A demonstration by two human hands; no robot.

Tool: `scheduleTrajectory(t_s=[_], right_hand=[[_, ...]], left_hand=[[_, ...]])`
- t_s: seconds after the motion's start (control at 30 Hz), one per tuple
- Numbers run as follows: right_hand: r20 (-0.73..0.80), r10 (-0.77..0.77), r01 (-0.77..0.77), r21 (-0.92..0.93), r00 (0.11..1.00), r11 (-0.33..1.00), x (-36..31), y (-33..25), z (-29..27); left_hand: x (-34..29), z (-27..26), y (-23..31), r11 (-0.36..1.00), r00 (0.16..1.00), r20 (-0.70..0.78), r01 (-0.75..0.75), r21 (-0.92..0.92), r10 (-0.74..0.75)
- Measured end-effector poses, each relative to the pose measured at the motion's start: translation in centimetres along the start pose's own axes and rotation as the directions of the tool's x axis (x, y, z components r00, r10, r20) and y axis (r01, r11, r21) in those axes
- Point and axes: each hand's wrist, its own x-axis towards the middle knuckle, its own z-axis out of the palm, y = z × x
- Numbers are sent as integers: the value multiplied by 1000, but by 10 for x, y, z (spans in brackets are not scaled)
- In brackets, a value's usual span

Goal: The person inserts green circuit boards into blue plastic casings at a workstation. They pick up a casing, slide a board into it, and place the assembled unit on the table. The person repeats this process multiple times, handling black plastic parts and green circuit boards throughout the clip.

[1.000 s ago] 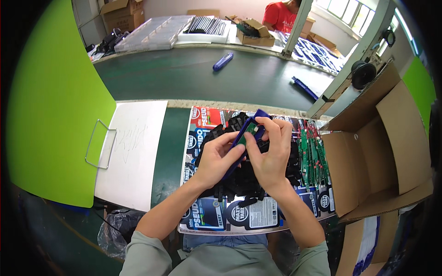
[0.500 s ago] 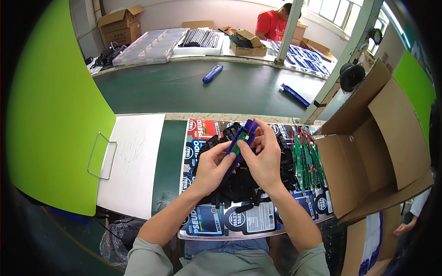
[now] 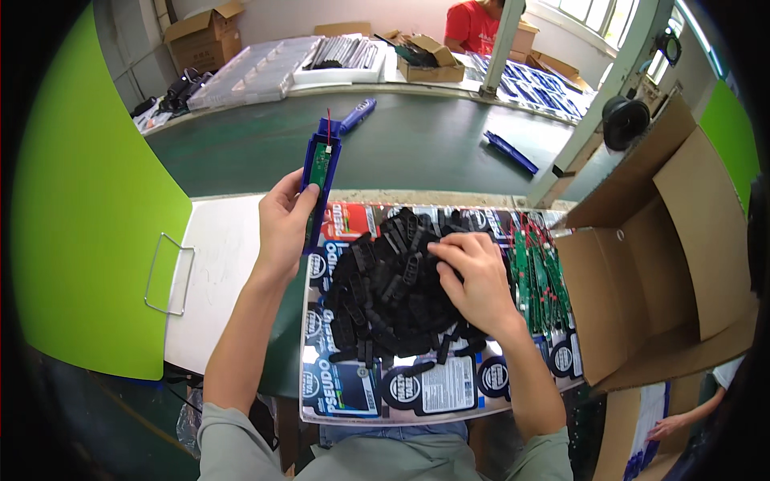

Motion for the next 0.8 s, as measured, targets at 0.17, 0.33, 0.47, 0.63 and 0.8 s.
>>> scheduleTrajectory(t_s=[0.17,0.33,0.47,0.63,0.8], right_hand=[[-27,-13,14,26,1000,1000,0,-6,4],[-69,-3,3,-4,998,1000,1,-5,4],[-142,38,-33,39,989,999,-4,-1,8],[-237,122,-93,129,964,987,-4,6,4],[-314,159,-113,161,936,981,-3,8,-2]], left_hand=[[97,-52,-49,966,995,-105,29,257,-2],[182,-90,-109,723,957,-240,49,689,164],[229,-107,-125,509,950,-242,112,854,196],[254,-138,-139,324,971,-184,128,937,151],[256,-136,-122,163,977,-152,127,978,149]])
